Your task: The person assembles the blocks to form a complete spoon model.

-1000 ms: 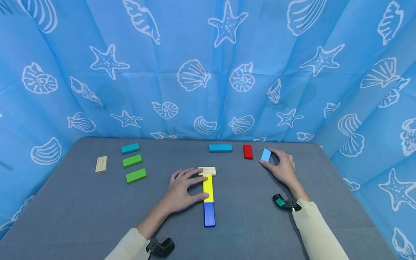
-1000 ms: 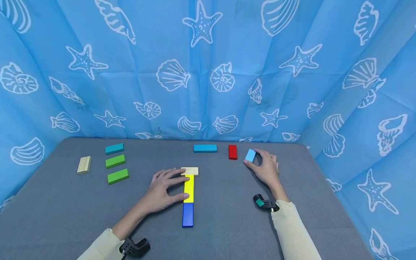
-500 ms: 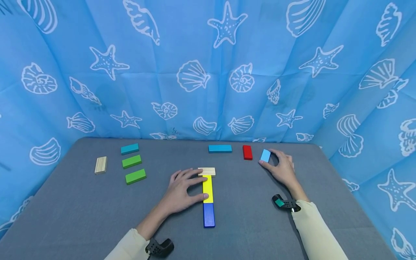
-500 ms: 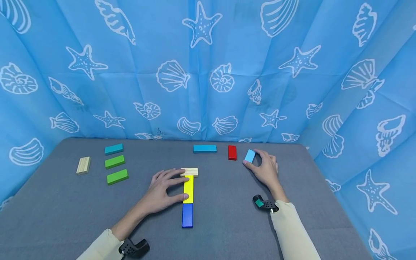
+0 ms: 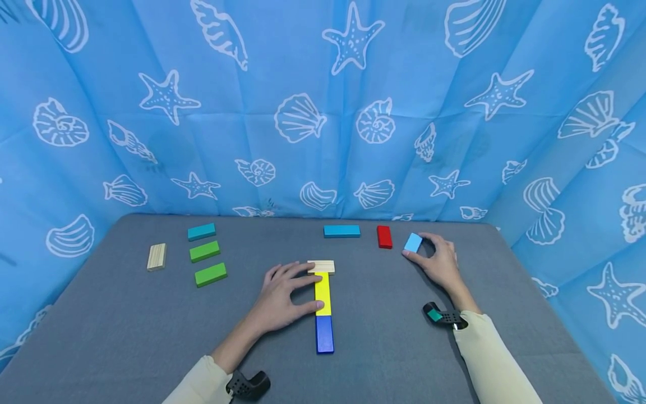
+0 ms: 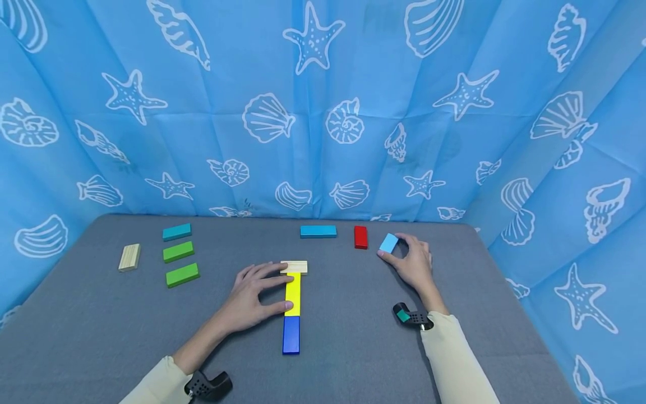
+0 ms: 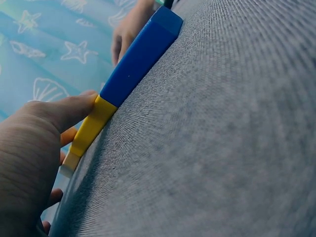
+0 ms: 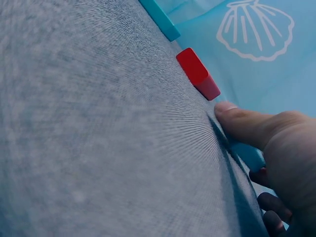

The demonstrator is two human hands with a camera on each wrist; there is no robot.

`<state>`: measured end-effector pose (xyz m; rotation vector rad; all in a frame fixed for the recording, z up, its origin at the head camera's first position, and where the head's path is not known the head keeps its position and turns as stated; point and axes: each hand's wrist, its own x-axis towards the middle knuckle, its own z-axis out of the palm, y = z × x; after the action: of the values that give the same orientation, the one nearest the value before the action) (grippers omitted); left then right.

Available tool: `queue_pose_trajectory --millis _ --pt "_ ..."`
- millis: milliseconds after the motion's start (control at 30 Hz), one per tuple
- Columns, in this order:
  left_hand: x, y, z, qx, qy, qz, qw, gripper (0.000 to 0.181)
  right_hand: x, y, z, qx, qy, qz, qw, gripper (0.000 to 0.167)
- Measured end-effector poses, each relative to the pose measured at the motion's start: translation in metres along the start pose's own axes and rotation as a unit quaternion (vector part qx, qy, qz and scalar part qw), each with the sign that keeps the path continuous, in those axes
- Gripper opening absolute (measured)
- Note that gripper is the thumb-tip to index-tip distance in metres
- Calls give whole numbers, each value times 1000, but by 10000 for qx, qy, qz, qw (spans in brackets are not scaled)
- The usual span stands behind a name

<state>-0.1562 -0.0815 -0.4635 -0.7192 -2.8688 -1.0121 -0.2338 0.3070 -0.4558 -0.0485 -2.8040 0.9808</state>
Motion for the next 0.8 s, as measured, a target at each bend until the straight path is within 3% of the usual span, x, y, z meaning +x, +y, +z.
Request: queue_pose_trajectory --millis 367,800 --pt "0 -1 0 -44 13 52 10000 59 -2 -3 -8 535 -28 253 9982 77" --pt "-1 -1 1 -27 93 114 9999 58 -5 -31 -25 784 165 -409 9959 71"
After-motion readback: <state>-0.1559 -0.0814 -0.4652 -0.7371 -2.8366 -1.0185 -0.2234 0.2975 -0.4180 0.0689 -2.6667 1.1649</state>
